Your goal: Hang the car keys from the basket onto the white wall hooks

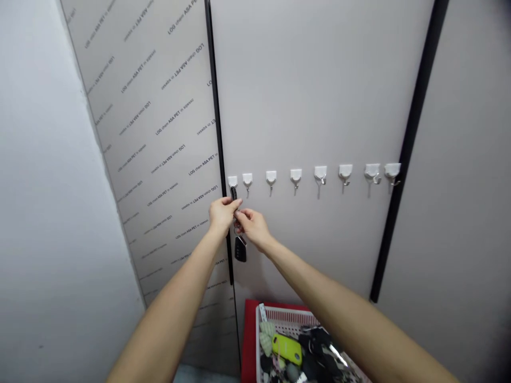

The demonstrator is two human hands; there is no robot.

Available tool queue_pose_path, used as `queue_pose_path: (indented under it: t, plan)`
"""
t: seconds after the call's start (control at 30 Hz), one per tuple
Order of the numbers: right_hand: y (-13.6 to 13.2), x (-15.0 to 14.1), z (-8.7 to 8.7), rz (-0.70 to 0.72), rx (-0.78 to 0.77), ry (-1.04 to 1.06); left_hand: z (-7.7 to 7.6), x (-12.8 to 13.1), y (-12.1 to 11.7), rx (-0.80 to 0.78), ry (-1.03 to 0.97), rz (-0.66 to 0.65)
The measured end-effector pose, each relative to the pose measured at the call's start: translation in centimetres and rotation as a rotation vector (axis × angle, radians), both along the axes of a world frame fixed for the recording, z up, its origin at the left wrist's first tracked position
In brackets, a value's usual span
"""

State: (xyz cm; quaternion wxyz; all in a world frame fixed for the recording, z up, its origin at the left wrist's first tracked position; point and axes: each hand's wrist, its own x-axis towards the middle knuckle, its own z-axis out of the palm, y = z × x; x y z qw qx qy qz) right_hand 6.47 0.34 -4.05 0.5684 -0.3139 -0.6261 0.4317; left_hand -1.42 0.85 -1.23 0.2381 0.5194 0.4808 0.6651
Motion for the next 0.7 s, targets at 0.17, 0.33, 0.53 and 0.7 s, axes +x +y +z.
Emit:
queue_pose_path:
  t: [0.17, 0.33, 0.53, 0.7]
  plan:
    - [0.8, -0.8, 1.2, -0.024, -0.03, -0.042, 1.1, -0.6, 1.6, -0.034, 0.06, 0.099]
    - [1.5, -0.9, 0.5, -0.003, -0.149, -0.075, -0.3, -1.2, 3.0, -0.091, 0.113, 0.108]
    - [2.6, -0.8, -0.7, -0.037, -0.138, -0.19, -1.5, -1.3, 3.7, -0.128, 0.167, 0.078]
    - [1.8, 1.4, -2.8, -0.259, 0.085, -0.336, -3.1, -1.3, 1.7, 0.012, 0.168, 0.158]
